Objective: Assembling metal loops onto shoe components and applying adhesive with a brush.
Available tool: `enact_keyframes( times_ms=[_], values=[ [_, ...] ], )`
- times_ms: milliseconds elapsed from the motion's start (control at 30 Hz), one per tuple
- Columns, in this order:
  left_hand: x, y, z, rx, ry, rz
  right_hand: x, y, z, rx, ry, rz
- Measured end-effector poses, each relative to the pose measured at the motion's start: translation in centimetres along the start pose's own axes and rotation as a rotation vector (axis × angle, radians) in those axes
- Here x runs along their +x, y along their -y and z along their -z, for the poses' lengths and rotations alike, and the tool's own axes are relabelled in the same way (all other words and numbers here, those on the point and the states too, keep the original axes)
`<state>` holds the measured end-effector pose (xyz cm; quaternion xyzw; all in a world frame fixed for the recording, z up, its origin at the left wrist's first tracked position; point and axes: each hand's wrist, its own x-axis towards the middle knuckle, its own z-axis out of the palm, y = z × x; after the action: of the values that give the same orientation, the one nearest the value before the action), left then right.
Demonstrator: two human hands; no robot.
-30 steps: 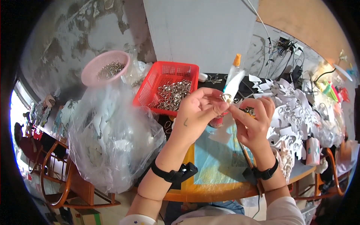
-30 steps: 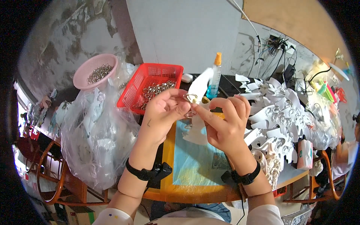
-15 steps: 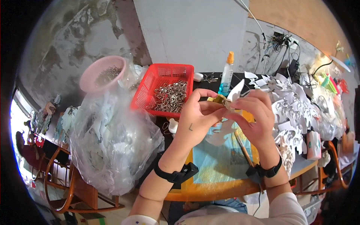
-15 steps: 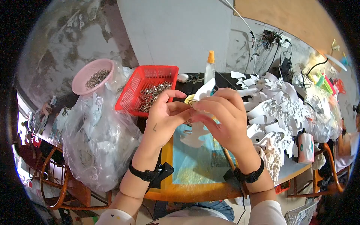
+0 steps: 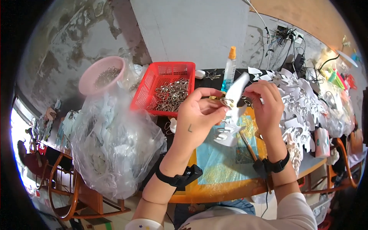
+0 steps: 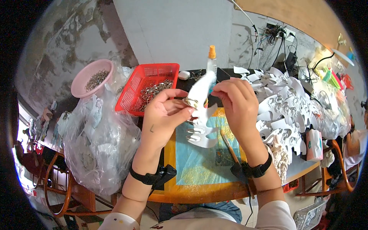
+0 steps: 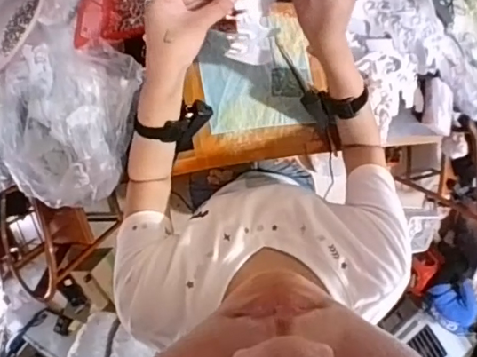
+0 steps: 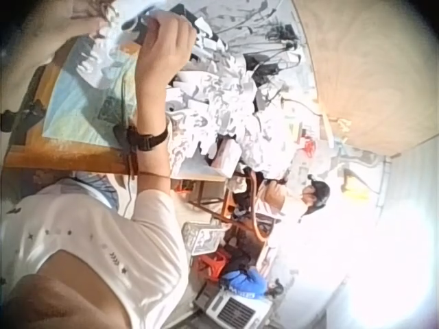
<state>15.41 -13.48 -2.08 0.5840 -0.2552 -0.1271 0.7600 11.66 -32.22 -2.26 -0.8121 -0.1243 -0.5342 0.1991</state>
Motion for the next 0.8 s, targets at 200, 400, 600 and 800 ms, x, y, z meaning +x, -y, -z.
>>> enact_keyframes(
  times_ms=[200, 400, 600, 800],
  values=[
    [0.2, 0.4, 0.3, -0.097, -0.018, 0.024, 0.7, 2.7, 0.8, 0.157, 0.024, 0.122],
    [0.4, 0.9, 0.4, -0.041, 0.048, 0.052, -0.3, 1.6, 0.3, 0.151, 0.140, 0.128],
    [0.4, 1.5, 0.3, -0.029, 0.070, 0.036, -0.8, 1.5, -0.7, 0.289, 0.102, 0.001],
    [1.0, 2.6, 0.8, -0.130, 0.104, 0.074, -1.8, 1.9, -1.9, 0.707, 0.116, -0.413]
  ],
)
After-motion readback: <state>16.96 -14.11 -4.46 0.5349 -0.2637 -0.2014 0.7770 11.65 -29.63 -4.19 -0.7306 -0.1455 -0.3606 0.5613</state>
